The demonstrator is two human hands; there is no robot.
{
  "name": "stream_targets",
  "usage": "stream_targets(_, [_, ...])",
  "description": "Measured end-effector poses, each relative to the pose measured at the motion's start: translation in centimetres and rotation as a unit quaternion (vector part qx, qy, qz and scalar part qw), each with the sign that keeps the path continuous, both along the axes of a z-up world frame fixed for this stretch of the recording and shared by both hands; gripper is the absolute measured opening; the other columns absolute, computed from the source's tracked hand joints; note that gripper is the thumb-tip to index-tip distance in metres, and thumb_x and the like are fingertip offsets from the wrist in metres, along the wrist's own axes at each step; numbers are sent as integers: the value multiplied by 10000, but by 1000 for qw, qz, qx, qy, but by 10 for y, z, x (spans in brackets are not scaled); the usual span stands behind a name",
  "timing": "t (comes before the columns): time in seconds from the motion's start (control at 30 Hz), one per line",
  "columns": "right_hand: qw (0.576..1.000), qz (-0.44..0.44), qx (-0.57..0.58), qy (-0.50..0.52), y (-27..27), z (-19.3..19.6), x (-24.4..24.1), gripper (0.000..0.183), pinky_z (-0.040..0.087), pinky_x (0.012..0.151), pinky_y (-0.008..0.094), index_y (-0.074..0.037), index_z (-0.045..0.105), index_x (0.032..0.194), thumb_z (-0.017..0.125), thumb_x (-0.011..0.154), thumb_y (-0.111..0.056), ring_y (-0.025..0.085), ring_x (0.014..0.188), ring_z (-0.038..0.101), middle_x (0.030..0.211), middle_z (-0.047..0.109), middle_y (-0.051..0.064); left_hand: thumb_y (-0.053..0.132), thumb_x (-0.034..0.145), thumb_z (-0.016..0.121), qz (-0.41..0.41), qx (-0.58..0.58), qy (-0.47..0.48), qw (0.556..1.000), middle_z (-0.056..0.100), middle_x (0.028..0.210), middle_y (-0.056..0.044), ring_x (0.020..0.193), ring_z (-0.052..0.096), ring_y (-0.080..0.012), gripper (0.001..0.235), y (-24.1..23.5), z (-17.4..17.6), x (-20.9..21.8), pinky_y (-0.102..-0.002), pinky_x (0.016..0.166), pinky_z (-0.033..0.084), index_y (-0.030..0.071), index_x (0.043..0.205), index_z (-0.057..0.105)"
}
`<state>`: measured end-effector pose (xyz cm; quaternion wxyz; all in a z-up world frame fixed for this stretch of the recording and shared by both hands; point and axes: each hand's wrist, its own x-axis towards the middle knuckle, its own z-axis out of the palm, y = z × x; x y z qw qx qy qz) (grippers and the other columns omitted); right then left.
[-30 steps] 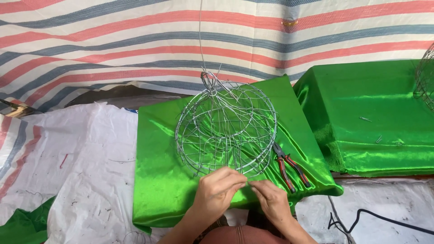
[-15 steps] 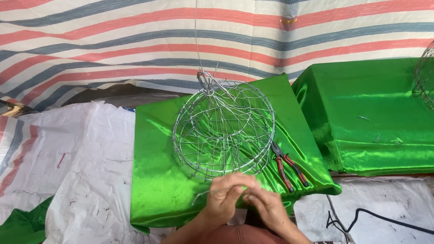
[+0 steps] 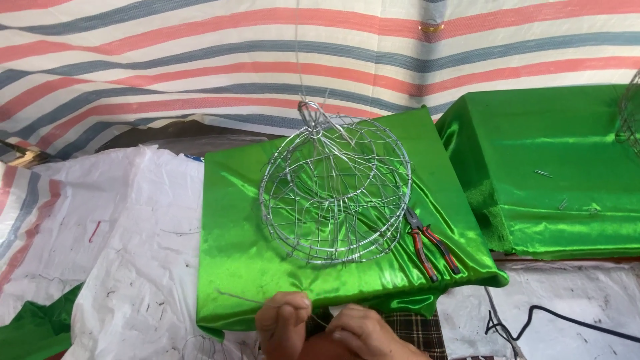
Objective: Assembling a wire frame by weaving and securing thin wire using pliers.
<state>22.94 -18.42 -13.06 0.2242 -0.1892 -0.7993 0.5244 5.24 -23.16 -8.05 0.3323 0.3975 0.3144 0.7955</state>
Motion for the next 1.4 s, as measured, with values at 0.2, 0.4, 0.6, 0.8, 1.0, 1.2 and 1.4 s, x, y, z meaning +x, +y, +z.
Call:
stream_targets(0.2, [939,-331,37,-89,21,-90,40,167,628,810,301,-161,783,1051,717,901,-195,167,939,736,1025,788,44,58,996,432,59,-150,96,982,510,615,-16,522,419,-123,280,-22,-27,-59,-258,433,373,25,826,652])
stream_targets(0.4, [861,-470,85,-174,62,-91,51,634,532,908,412,-177,581,1371,822,799,-308,283,1198,533,1326,622,107,222,983,536,29,-272,265,925,645,676,-12,582,586,-135,280,-22,-9,-33,-289,500,477,94,894,769])
stream_targets(0.6, [849,-470,214,-117,84,-74,30,700,474,1048,472,-75,624,1314,893,729,-348,323,1265,469,1482,439,172,106,967,701,-102,-53,536,836,755,920,-69,724,695,-181,91,-11,-2,-6,-295,607,584,55,1006,765])
stream_targets(0.8, [847,-447,280,-69,95,-76,27,426,610,908,413,-32,694,1085,887,756,-222,324,1142,591,1456,486,218,71,925,691,-194,-113,619,753,546,1496,-200,979,610,-325,102,-4,0,5,-430,543,539,19,839,672])
stream_targets(1.0, [856,-423,290,-62,101,-72,30,351,648,798,318,-26,700,1032,865,782,-209,266,1018,659,1411,537,223,79,953,630,-273,-253,705,604,243,1699,-155,1156,550,-369,149,33,20,19,-488,688,606,25,847,721])
stream_targets(1.2, [855,-421,300,-40,107,-65,33,314,621,747,309,-17,724,993,885,773,-173,213,888,674,1383,600,209,-63,972,488,-325,-370,747,447,43,1743,-139,1234,498,-484,253,65,25,36,-445,782,619,-24,1071,718])
stream_targets(1.4, [848,-420,318,-60,115,-60,37,302,634,790,316,-33,735,956,890,759,-203,263,1001,704,1395,626,241,-33,962,474,-291,-344,797,402,119,1726,-167,1083,608,-413,305,63,16,41,-353,617,632,14,1124,728])
